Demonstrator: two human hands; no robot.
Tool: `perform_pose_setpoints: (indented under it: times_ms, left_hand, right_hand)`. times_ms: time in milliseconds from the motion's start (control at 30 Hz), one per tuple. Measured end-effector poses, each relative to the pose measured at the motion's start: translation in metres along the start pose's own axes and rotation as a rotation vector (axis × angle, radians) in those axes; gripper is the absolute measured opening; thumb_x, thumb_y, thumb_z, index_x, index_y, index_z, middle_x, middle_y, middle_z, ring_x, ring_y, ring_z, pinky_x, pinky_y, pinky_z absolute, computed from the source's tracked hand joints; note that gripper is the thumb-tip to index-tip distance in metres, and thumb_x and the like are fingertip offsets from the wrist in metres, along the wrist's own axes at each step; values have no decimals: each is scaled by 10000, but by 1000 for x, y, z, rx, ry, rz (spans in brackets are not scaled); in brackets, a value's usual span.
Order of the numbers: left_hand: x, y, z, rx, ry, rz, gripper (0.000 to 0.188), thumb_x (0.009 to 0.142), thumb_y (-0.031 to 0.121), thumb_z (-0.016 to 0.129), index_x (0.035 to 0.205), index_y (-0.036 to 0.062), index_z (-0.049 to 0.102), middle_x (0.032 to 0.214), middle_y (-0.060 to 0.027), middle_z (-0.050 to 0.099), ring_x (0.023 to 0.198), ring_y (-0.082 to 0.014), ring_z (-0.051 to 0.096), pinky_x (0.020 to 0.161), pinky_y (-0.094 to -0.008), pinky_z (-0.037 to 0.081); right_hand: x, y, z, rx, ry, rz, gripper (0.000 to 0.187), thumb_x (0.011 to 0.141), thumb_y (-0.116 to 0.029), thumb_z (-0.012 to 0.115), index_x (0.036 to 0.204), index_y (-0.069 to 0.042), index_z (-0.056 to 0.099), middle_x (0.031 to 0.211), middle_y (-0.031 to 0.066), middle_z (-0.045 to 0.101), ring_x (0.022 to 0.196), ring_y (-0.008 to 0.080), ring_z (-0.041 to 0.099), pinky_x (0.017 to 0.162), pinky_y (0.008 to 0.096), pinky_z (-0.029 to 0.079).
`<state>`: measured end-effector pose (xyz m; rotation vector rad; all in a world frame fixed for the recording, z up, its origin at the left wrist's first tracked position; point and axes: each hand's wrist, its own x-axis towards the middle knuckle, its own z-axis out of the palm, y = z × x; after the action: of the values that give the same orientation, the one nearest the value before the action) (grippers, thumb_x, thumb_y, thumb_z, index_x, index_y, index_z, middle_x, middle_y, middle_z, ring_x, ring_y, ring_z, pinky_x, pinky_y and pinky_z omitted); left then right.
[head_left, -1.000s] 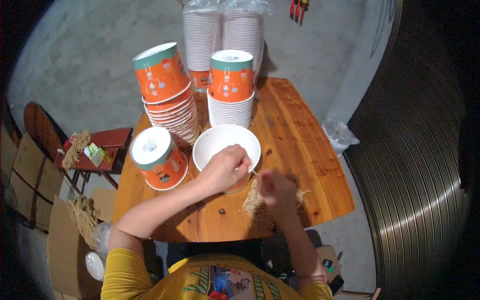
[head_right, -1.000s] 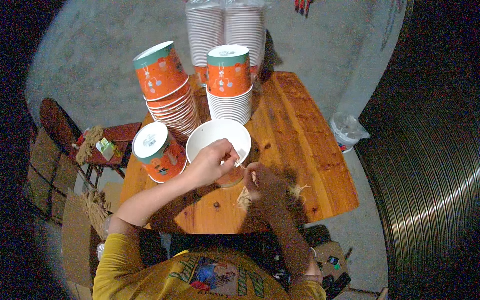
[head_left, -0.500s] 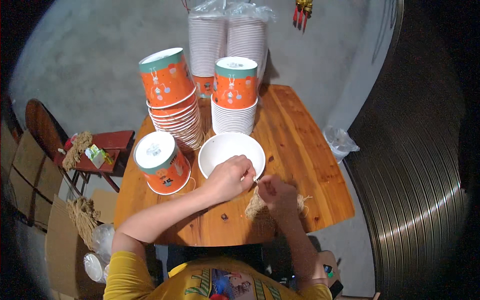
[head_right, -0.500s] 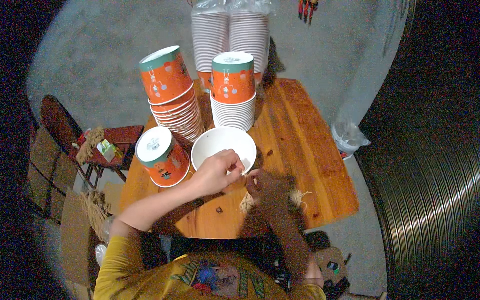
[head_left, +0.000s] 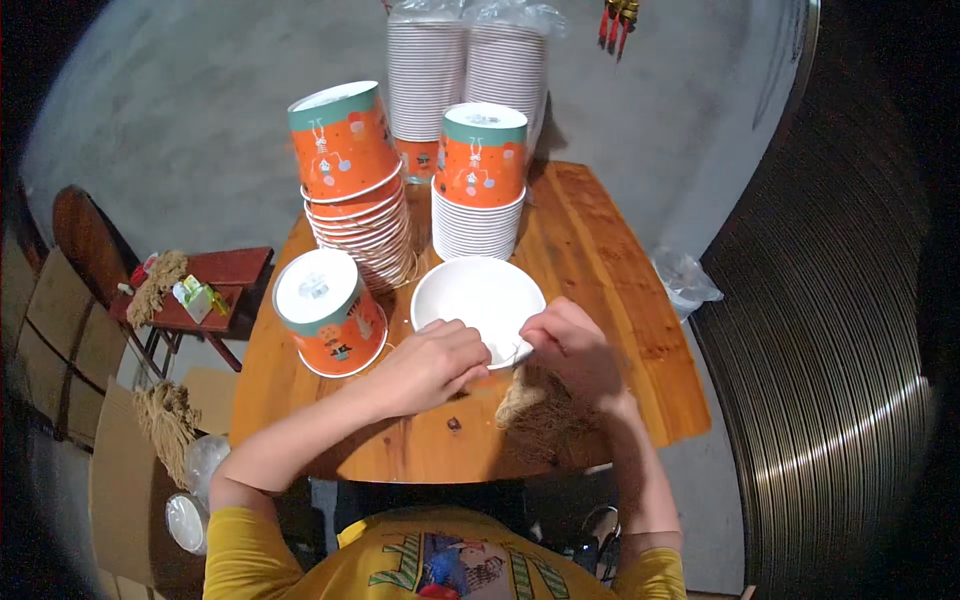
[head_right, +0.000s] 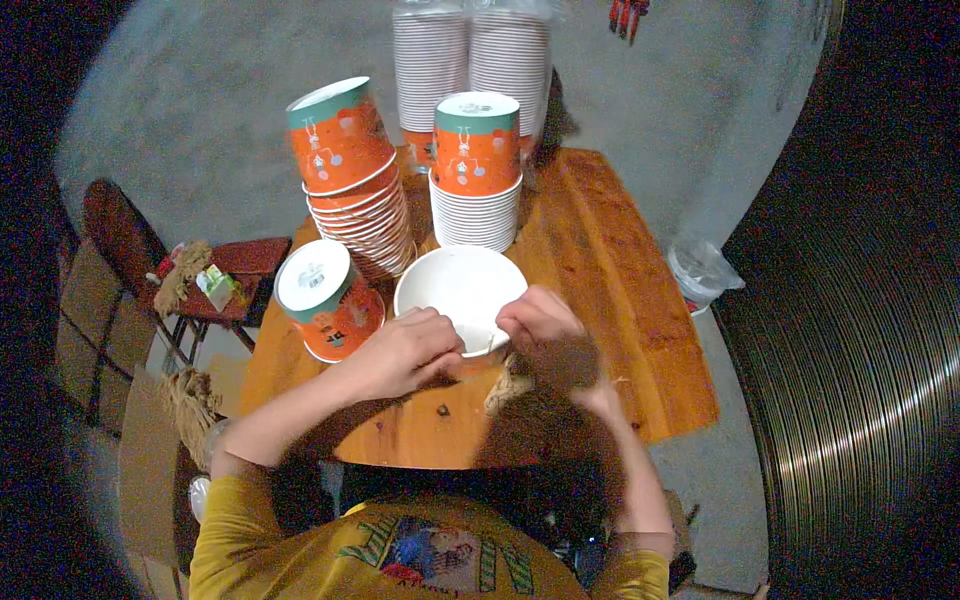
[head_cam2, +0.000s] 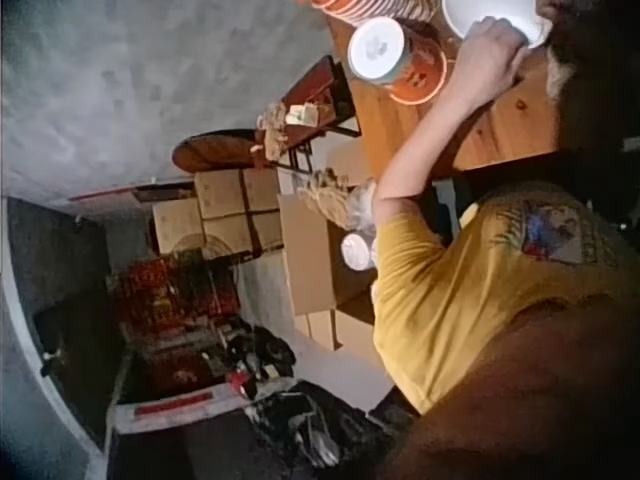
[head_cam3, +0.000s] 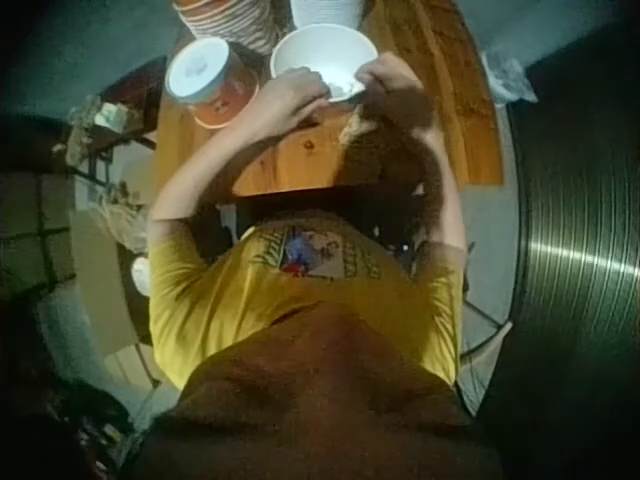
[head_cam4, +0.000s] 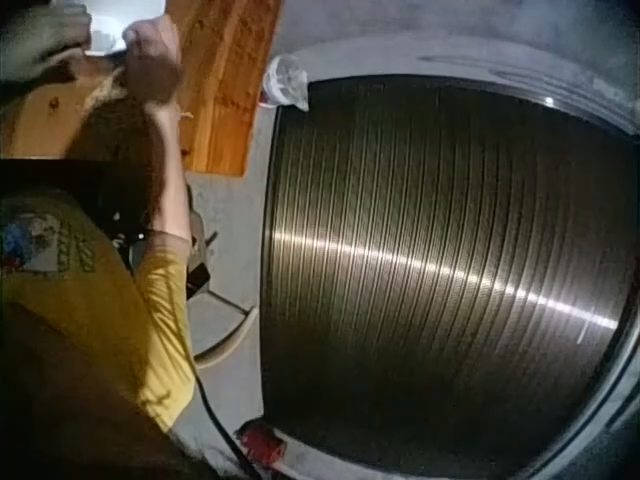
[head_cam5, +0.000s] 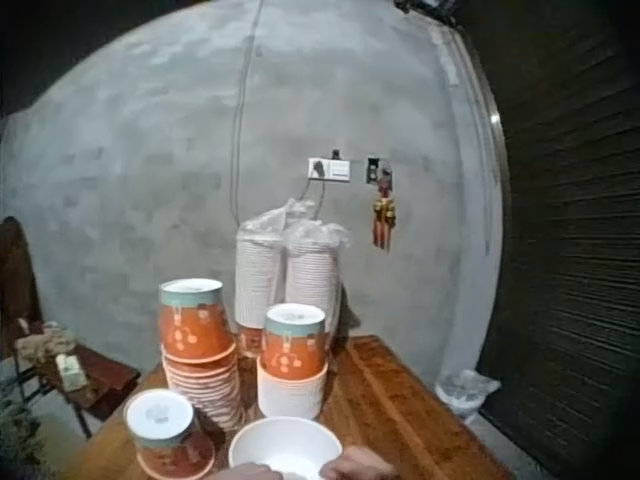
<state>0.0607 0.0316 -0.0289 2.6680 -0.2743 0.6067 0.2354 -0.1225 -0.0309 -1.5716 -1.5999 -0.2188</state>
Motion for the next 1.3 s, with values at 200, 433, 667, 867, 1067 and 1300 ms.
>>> perform_pose_setpoints:
  times_ms: [200, 433, 667, 867, 1067, 1300]
  left_hand:
    - [-6, 1, 3, -104, 151, -195, 122, 845, 180, 601, 890, 70, 579, 745, -63, 545, 787, -258, 544, 816, -374, 382]
    - [7, 13, 31, -105, 409, -416, 151, 784, 193, 633, 743, 57, 581, 657, -73, 557, 721, -260, 547, 803, -369, 379]
    - [8, 3, 32, -23, 366, -303, 95, 752, 90, 596, 754, 70, 504, 695, -48, 509, 747, -216, 511, 877, -368, 307]
    - [-3, -6, 23, -54, 238, -105, 221, 706, 90, 643, 884, 93, 511, 783, -53, 502, 859, -230, 501, 898, -404, 299]
    - [-11, -15, -7, 430, 81, 38, 247, 711, 122, 624, 921, 58, 509, 968, -95, 458, 977, -285, 447, 834, -407, 366]
    - [-12, -60, -31, 544, 19, 41, 136, 762, 84, 520, 887, 32, 509, 953, -102, 479, 918, -256, 492, 791, -351, 453]
  right_hand:
    - [6, -18, 27, -44, -60, 234, 108, 864, -136, 569, 890, -47, 625, 820, 118, 626, 751, 255, 623, 682, 328, 485]
    - [11, -29, 33, -30, -17, 259, 107, 868, -167, 572, 901, -83, 630, 794, 124, 632, 723, 278, 631, 653, 342, 489]
    - [17, -28, 39, -248, 100, 339, 82, 867, -175, 568, 865, -106, 613, 696, 150, 603, 637, 334, 614, 563, 393, 480]
    - [22, -26, 36, -235, 28, 393, 126, 867, -204, 555, 818, -94, 592, 609, 153, 578, 590, 355, 599, 543, 416, 474]
    - [29, -1, 17, 307, -92, 629, 168, 854, -218, 612, 892, -62, 660, 667, 52, 608, 625, 104, 562, 558, 236, 424]
    - [12, 37, -21, 914, -8, 805, 159, 893, -211, 596, 970, -72, 614, 607, -55, 445, 433, 6, 321, 364, 179, 222]
